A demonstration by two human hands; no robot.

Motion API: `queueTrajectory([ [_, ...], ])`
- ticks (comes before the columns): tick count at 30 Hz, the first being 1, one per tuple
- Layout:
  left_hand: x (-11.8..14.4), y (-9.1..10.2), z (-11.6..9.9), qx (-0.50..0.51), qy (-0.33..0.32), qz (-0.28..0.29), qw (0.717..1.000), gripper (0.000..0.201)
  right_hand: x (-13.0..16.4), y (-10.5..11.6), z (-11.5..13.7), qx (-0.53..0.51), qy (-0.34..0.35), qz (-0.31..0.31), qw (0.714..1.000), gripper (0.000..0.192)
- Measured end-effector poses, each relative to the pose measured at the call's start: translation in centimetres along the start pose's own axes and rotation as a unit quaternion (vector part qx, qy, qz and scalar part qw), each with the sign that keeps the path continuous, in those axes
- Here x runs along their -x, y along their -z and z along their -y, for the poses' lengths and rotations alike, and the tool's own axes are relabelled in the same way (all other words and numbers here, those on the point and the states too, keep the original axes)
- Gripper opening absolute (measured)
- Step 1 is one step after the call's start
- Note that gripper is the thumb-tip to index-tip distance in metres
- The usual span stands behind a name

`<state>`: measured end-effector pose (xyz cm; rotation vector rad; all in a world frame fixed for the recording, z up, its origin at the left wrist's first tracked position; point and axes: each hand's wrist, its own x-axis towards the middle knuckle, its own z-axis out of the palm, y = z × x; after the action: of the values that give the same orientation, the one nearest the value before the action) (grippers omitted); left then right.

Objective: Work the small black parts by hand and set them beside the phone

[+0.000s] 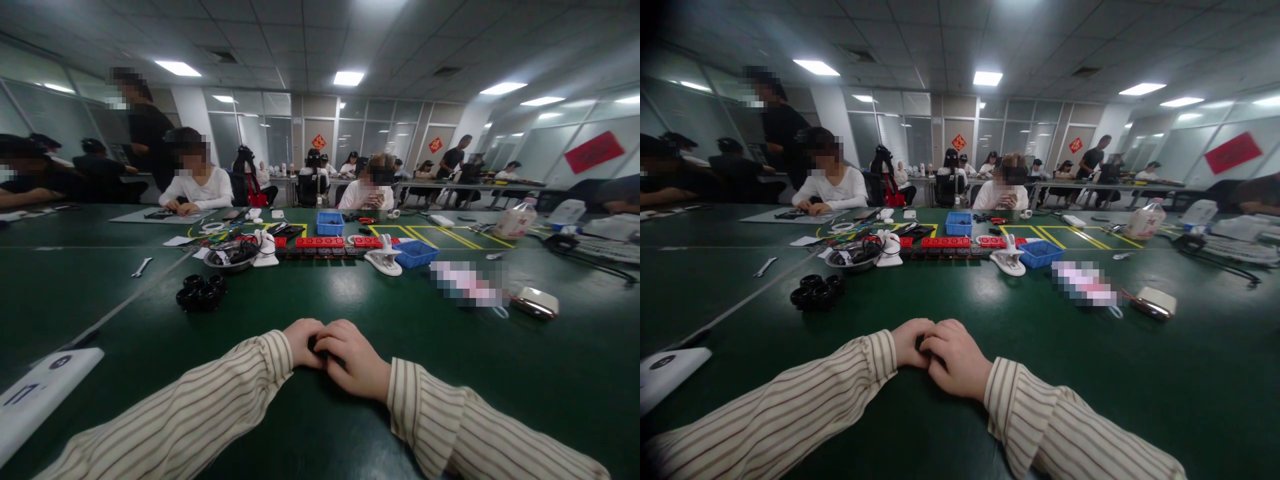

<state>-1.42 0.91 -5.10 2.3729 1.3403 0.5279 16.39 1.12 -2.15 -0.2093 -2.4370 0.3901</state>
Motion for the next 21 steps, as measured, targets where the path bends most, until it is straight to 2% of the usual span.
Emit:
queueTrajectory([
  [5, -0.1, -0.3, 0.2, -0.008, -0.008, -0.011, 1.0, 0.032, 0.0, 0.2, 0.1, -0.007, 0.01, -0.01, 1.0, 0.024],
  [12, 0.2, 0.2, -1.6, -0.028, 0.007, -0.022, 0.999, 0.053, 0.2, 0.0, -0.1, 0.034, -0.117, -0.021, 0.992, 0.026],
  [16, 0.1, 0.2, -2.3, -0.084, 0.052, -0.014, 0.995, 0.042, 0.2, -0.3, -0.3, 0.064, -0.167, 0.004, 0.984, 0.017],
  [21, 0.1, -0.2, -1.7, -0.097, 0.053, -0.007, 0.994, 0.033, 0.2, -0.4, -0.4, 0.039, -0.143, 0.007, 0.989, 0.015],
])
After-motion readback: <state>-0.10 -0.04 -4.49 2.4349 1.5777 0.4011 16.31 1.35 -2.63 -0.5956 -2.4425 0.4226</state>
